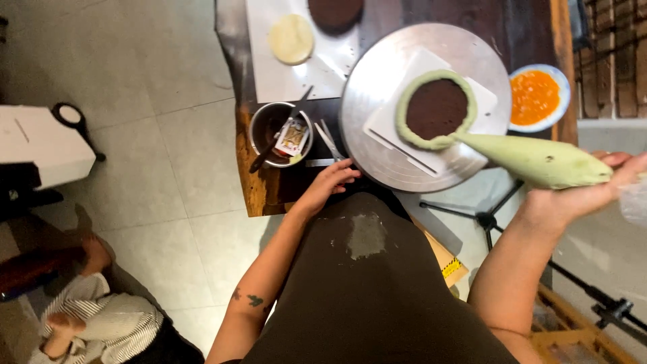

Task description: Assembling and icing a layer cake with green frosting and jam.

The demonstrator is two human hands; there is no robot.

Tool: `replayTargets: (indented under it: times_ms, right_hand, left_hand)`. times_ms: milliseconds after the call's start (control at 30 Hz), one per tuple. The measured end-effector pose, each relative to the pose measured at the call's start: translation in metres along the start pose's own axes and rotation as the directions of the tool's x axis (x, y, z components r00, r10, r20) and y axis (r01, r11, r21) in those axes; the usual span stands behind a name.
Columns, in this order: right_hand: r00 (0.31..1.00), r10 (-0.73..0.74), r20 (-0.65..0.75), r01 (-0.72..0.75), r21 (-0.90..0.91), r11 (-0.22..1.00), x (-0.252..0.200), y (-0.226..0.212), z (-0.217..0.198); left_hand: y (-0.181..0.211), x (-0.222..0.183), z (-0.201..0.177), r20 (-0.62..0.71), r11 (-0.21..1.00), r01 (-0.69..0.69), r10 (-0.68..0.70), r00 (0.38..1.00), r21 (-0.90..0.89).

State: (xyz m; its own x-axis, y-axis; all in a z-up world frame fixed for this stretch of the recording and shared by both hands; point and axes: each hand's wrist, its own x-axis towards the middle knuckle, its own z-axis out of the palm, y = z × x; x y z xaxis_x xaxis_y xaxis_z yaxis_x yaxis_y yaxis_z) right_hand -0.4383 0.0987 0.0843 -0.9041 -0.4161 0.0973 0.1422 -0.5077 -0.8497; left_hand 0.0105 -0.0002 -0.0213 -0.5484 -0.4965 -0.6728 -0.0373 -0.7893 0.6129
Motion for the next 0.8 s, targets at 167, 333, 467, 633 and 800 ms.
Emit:
replayTargets:
  times_ms: [167,333,467,633,800]
  right_hand:
    - [0.909,0.409,0.088,-0.411,0.013,0.911,-0.069,0.013,0.123]
    - [0.647,0.608,0.46,-0.513,-0.328,0.793,-0.162,0.064,0.227]
    - [0.281,0.884,0.373,-0.445,-0.765,0.465,-0.233,0.121,0.289]
    - [0.088,0.689,0.719,-0.142,-0.676,0.723,-0.282,0.147,0.339]
    - [-0.03,0.788,0.615,0.92,-0.29,0.262,-0.311,0.124,0.362]
  left_hand:
    - [0.035,-0.058,-0.005,-0.022,0.968,-0.187,0.194,0.981,0.168]
    - [0.145,-0.159,0.022,-0.083,0.656,-0.398,0.576,0.814,0.642]
    - [0.149,-0.16,0.001,-0.067,0.479,-0.49,0.761,0.645,0.728]
    - [0.103,-0.138,-0.054,-0.491,0.848,-0.298,0.504,0.71,0.439]
    - [0.048,-0.12,-0.097,-0.399,0.858,-0.512,0.485,0.778,0.045]
